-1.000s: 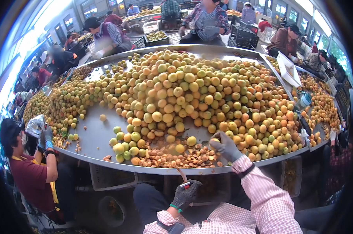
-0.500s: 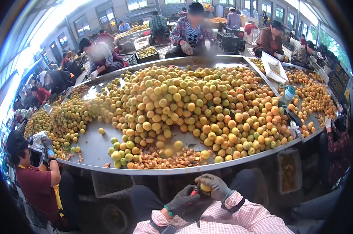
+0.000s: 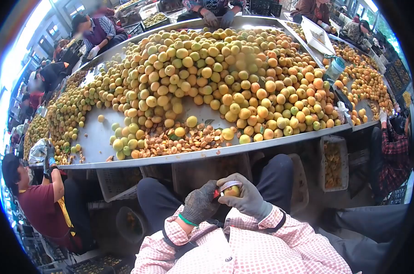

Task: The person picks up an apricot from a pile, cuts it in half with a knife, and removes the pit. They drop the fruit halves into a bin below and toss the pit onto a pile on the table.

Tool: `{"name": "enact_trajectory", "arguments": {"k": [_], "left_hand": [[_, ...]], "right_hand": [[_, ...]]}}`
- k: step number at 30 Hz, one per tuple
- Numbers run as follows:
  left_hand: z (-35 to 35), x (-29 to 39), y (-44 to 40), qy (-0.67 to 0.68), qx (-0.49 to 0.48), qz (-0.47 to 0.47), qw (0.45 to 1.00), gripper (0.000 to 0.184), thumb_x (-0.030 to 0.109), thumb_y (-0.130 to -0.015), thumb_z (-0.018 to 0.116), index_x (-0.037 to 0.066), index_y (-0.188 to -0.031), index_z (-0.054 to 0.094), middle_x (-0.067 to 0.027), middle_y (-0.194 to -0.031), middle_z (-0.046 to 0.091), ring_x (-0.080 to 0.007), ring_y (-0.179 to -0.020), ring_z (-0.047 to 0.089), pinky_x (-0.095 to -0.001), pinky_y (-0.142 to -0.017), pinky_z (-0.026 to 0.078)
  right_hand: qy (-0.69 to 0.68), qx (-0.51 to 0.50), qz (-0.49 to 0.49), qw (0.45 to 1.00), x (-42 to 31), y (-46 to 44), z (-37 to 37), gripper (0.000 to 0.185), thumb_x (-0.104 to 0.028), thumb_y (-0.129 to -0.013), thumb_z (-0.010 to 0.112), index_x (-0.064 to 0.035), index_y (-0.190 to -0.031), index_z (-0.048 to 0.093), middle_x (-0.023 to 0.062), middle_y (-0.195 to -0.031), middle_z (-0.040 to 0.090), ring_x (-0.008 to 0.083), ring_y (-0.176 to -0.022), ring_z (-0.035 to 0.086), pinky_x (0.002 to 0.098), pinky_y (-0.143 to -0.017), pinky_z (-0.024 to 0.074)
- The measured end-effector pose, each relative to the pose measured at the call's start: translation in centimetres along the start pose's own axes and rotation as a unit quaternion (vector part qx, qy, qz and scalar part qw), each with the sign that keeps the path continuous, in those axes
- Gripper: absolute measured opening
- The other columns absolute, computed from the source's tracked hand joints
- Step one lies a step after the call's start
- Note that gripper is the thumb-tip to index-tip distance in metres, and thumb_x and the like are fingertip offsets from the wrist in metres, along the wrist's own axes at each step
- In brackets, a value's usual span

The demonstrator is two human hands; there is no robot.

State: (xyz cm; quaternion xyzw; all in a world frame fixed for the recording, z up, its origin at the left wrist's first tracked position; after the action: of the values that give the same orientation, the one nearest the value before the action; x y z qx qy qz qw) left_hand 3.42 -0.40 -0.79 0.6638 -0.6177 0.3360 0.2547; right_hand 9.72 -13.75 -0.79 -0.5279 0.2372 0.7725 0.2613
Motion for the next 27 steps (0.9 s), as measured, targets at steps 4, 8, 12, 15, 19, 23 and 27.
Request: {"name": "enact_trajectory", "arguments": {"k": [4, 8, 12, 15, 19, 23, 27], "left_hand": [[-0.5, 0.4, 0.1, -0.027, -0.018, -0.045, 0.998, 0.039, 0.02, -0.076, 0.07, 0.011, -0.11, 0.055, -0.0171, -0.089, 0.065, -0.0378, -0.082, 0.064, -0.0418, -0.066, 0.051], [-0.2, 0.9, -0.2, -0.057, 0.026, -0.017, 0.998, 0.037, 0.02, -0.077, 0.07, 0.009, -0.107, 0.053, -0.0195, -0.086, 0.064, -0.0389, -0.077, 0.064, -0.0447, -0.06, 0.051], [0.0, 0.7, -0.2, 0.145, -0.035, -0.008, 0.989, 0.036, 0.02, -0.079, 0.071, 0.009, -0.107, 0.052, -0.0145, -0.076, 0.063, -0.0308, -0.062, 0.065, -0.0376, -0.052, 0.049], [0.7, 0.3, 1.1, 0.505, -0.223, -0.242, 0.798, 0.033, 0.017, -0.083, 0.07, 0.01, -0.109, 0.051, -0.004, -0.072, 0.057, -0.0143, -0.054, 0.057, -0.0267, -0.048, 0.044], [0.0, -0.5, 1.1, 0.446, -0.124, -0.243, 0.852, 0.028, 0.009, -0.085, 0.067, 0.009, -0.109, 0.052, 0.0014, -0.08, 0.055, -0.0074, -0.06, 0.053, -0.0233, -0.053, 0.045], [0.1, 0.2, 0.8, 0.3, -0.047, -0.044, 0.952, 0.03, 0.01, -0.084, 0.068, 0.009, -0.109, 0.052, -0.0076, -0.084, 0.062, -0.0207, -0.072, 0.063, -0.0321, -0.066, 0.05], [-0.5, 1.6, 1.1, 0.176, -0.083, 0.014, 0.981, 0.035, 0.012, -0.082, 0.069, 0.009, -0.111, 0.051, -0.0183, -0.09, 0.064, -0.0363, -0.083, 0.066, -0.0389, -0.069, 0.051]], "right_hand": [[0.029, -0.01, 0.011, 0.999, -0.2, 0.1, 0.1, 0.038, 0.0, -0.078, 0.073, -0.0026, -0.111, 0.055, 0.0021, -0.098, 0.056, 0.007, -0.084, 0.055, 0.0205, -0.076, 0.0463], [0.06, 0.027, -0.054, 0.996, 0.1, 0.0, -0.2, 0.035, -0.004, -0.077, 0.075, -0.0031, -0.107, 0.056, 0.0036, -0.103, 0.056, 0.0101, -0.092, 0.054, 0.0237, -0.084, 0.0444], [0.047, -0.03, -0.081, 0.995, -0.3, -1.2, -1.3, 0.032, -0.005, -0.077, 0.076, -0.0034, -0.102, 0.056, 0.006, -0.105, 0.056, 0.0123, -0.093, 0.054, 0.0263, -0.087, 0.0441], [-0.011, -0.031, -0.069, 0.997, -2.0, -0.9, -1.3, 0.034, -0.005, -0.076, 0.076, -0.0049, -0.104, 0.057, 0.0039, -0.105, 0.056, 0.0102, -0.095, 0.053, 0.0241, -0.087, 0.0437], [0.07, -0.031, 0.021, 0.997, -1.9, 0.6, -1.8, 0.045, -0.007, -0.073, 0.079, -0.0042, -0.11, 0.054, 0.0042, -0.104, 0.057, 0.0114, -0.096, 0.054, 0.0242, -0.086, 0.0448], [0.102, -0.056, -0.09, 0.989, -0.7, 0.4, -1.5, 0.049, -0.005, -0.073, 0.078, -0.0056, -0.115, 0.054, 0.0051, -0.106, 0.057, 0.014, -0.105, 0.053, 0.027, -0.091, 0.042], [0.075, -0.025, -0.06, 0.995, -0.8, 1.1, -0.7, 0.05, -0.005, -0.073, 0.078, -0.0052, -0.116, 0.053, 0.008, -0.109, 0.053, 0.0189, -0.104, 0.053, 0.0307, -0.094, 0.039]]}}
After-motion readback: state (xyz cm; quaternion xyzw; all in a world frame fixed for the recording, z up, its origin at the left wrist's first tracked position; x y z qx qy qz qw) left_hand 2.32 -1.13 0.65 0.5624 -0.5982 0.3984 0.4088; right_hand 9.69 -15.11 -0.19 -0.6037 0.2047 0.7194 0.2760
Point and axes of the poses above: each hand's wrist, its own y-axis away from the middle knuckle, its own z-axis out of the palm, x = y × z, the point moved 4 cm from there along -y, towards the middle knuckle
